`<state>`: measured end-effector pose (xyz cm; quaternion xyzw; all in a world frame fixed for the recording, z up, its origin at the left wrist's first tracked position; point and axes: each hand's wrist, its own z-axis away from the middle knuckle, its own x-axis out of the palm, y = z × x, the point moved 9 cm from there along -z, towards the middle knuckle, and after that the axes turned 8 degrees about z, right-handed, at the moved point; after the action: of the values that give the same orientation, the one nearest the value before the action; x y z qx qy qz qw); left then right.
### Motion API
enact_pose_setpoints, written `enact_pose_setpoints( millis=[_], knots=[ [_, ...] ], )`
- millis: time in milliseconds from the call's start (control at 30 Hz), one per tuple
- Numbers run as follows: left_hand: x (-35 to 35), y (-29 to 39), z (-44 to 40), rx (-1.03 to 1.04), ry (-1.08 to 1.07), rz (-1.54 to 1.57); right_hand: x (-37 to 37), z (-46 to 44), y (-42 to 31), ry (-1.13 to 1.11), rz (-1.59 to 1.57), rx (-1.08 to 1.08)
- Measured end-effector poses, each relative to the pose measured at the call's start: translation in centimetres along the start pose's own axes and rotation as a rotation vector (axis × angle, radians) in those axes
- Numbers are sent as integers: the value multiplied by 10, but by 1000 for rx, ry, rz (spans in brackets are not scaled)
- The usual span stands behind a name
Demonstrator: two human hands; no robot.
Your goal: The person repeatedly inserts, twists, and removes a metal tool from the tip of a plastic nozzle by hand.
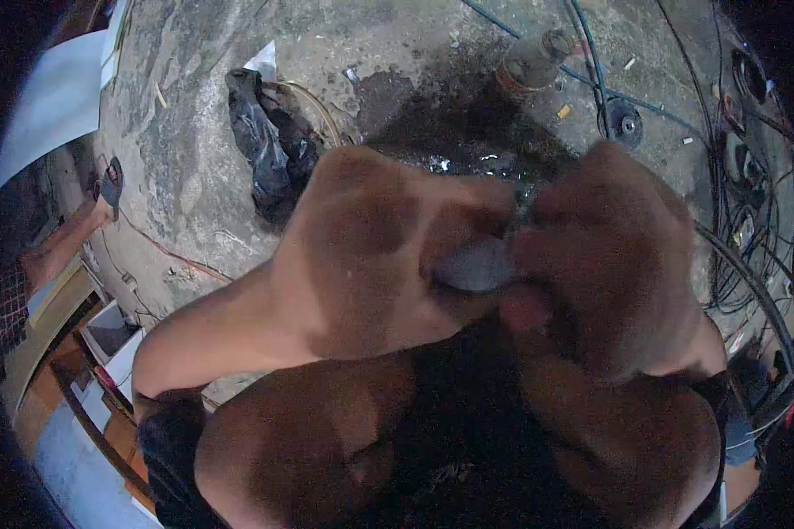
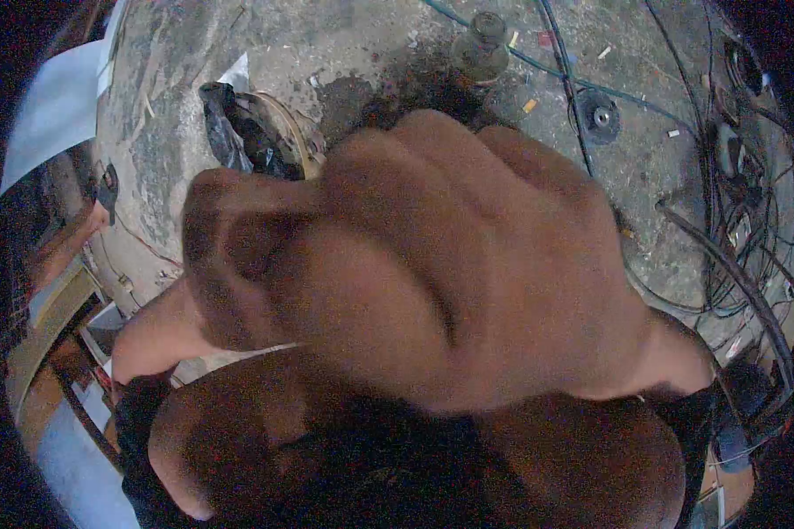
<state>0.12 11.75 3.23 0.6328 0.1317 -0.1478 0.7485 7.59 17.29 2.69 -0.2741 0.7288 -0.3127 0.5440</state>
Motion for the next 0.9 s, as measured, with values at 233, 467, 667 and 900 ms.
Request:
enact_pose_setpoints(
  millis=[233,467,667,900],
  knots=[
    [21,-30,2,-279,347,536,-23,6,18,536,-361,-19],
    [20,-47,10,-280,323,587,-6,14,26,635,-454,-198],
    [10,-32,12,-66,320,534,-11,-2,-12,482,35,-323],
    [-1,-42,18,-367,325,76,16,7,5,28,375,-125]
  ],
)
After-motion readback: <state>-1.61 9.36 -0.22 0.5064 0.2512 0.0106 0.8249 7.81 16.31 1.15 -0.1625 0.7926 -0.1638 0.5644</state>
